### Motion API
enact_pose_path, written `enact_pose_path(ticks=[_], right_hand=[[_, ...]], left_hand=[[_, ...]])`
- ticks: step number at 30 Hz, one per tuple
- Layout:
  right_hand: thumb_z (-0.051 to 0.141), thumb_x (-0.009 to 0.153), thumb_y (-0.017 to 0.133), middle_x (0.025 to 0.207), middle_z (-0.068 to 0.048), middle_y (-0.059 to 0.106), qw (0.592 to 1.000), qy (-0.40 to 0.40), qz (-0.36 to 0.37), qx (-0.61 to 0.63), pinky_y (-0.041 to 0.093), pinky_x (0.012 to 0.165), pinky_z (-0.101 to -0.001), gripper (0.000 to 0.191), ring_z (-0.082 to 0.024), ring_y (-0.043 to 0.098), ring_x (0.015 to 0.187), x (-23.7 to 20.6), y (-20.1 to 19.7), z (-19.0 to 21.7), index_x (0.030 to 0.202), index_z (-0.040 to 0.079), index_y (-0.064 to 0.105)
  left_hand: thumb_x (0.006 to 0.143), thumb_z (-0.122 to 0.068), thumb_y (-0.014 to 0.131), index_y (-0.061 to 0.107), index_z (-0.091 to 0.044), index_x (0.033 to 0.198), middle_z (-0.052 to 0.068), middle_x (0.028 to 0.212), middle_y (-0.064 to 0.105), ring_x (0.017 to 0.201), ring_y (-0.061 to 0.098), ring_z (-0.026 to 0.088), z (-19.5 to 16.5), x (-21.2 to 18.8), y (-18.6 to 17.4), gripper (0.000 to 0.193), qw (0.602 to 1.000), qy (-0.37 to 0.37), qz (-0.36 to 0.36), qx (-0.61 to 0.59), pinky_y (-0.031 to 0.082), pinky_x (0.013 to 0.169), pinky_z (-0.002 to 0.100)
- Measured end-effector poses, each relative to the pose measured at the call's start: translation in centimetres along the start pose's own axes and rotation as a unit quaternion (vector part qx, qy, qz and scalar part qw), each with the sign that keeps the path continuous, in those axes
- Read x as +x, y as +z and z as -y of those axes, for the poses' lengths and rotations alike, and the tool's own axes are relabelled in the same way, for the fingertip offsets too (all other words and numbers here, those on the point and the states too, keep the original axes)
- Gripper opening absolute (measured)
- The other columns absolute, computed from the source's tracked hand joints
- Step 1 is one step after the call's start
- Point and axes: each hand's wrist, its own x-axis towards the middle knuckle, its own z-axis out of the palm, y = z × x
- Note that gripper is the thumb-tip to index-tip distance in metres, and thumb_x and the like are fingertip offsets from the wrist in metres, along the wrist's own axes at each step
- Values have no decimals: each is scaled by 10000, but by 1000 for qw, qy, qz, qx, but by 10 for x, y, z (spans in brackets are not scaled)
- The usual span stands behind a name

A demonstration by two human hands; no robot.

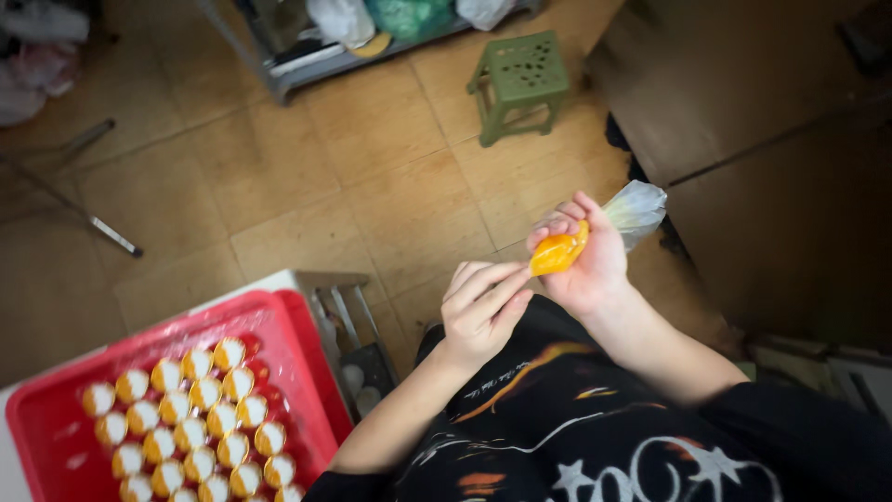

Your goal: The person pipes orange glaze from a piping bag onto rows of small cream-topped pastry cups arranged in a red plastic tray, working across the tray one cup at a time. They then carry the tray to a refrigerator, place it inside, and later handle a small container of the orange glaze at the table.

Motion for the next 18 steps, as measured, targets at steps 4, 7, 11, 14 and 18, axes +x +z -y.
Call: enact_pose_path(ticks=[4,7,11,14,18], right_hand=[[327,1074,509,702,-9,544,999,-11,2,42,515,823,-328,377,-157,568,744,5,-5,23,747,137,505],[322,1082,504,702,-20,534,999,-29,9,45,513,821,-325,378,-161,558,740,11,-4,50,758,126,505],[325,1075,496,690,-13,518,998,-25,30,55,510,815,-329,377,-168,559,748,22,0,95,751,132,493],[322,1078,494,694,-18,510,996,-20,39,71,508,808,-329,374,-169,554,745,28,3,129,757,129,488],[314,1078,490,699,-23,505,994,-30,60,88,505,802,-330,366,-167,549,739,33,7,174,763,127,481]], left_hand=[[848,-107,839,753,-33,1088,81,1085,734,884,686,248,12,21,17,266,998,58,24,12,523,809,364],[833,-127,857,765,-47,1077,67,1062,732,864,679,236,19,44,38,273,995,89,45,31,512,792,364],[846,-119,847,762,-56,1091,59,1071,728,881,682,231,28,74,78,266,993,88,72,36,514,813,363],[857,-111,839,759,-62,1102,58,1083,719,900,682,232,33,92,111,262,992,84,86,31,518,836,364],[842,-107,842,754,-56,1120,57,1097,712,908,670,235,45,114,152,296,990,104,97,21,515,844,377]])
